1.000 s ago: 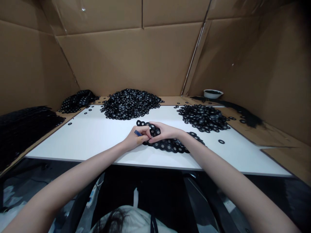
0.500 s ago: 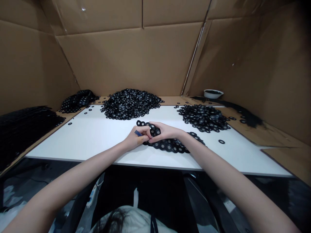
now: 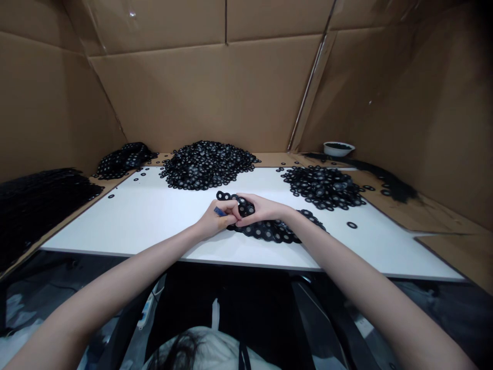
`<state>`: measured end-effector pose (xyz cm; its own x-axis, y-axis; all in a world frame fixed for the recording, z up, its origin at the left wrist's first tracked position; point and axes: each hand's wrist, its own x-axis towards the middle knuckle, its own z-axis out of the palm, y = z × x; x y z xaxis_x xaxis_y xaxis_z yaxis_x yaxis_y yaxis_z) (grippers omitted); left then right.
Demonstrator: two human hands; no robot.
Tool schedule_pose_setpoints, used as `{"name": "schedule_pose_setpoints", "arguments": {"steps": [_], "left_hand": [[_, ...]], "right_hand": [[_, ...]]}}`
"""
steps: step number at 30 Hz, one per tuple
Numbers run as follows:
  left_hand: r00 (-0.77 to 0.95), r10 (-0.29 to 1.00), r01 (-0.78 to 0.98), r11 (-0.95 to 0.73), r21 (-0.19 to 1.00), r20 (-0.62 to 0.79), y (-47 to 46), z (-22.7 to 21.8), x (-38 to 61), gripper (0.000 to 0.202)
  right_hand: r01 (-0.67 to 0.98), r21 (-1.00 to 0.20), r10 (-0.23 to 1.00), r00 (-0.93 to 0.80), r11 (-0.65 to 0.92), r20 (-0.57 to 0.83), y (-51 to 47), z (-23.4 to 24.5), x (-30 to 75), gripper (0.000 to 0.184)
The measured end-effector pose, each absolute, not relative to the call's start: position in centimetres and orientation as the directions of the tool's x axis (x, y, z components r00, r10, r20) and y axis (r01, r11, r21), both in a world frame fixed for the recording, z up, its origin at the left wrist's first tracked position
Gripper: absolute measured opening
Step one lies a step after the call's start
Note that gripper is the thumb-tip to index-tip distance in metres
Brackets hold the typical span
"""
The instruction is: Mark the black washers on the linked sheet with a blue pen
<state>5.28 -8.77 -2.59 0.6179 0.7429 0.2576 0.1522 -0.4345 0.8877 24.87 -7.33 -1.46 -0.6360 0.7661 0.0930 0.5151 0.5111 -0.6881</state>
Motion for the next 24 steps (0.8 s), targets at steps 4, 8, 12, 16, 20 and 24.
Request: {"name": "schedule_pose_setpoints", "arguments": {"steps": [4, 8, 12, 16, 20, 24], "left_hand": [[0.619, 0.739, 0.145, -0.438, 0.887, 0.264, -8.69, -2.68, 5.25, 0.006], [0.62, 0.738, 0.137, -0.436, 0.889, 0.266, -8.7, -2.7, 5.24, 0.006], [0.62, 0.737, 0.137, -0.438, 0.888, 0.268, -8.73, -2.64, 5.27, 0.006], [0.625, 0.733, 0.144, -0.446, 0.884, 0.268, -8.68, -2.69, 5.28, 0.007], [0.626, 0.732, 0.136, -0.44, 0.887, 0.267, -8.67, -2.72, 5.25, 0.007], [0.625, 0.733, 0.139, -0.443, 0.886, 0.268, -8.72, -2.61, 5.26, 0.007]], "right_hand": [[0.533, -0.688, 0.775, -0.628, 0.492, 0.067, -7.45, -1.37, 24.87, 0.073], [0.569, -0.675, 0.795, -0.605, 0.469, 0.043, -7.49, -1.41, 24.89, 0.08], [0.539, -0.684, 0.775, -0.629, 0.491, 0.06, -7.45, -1.4, 24.86, 0.075], [0.546, -0.681, 0.781, -0.622, 0.488, 0.061, -7.42, -1.42, 24.82, 0.074], [0.537, -0.68, 0.78, -0.621, 0.5, 0.083, -7.42, -1.42, 24.78, 0.071], [0.515, -0.683, 0.764, -0.638, 0.518, 0.098, -7.48, -1.31, 24.78, 0.065]]}}
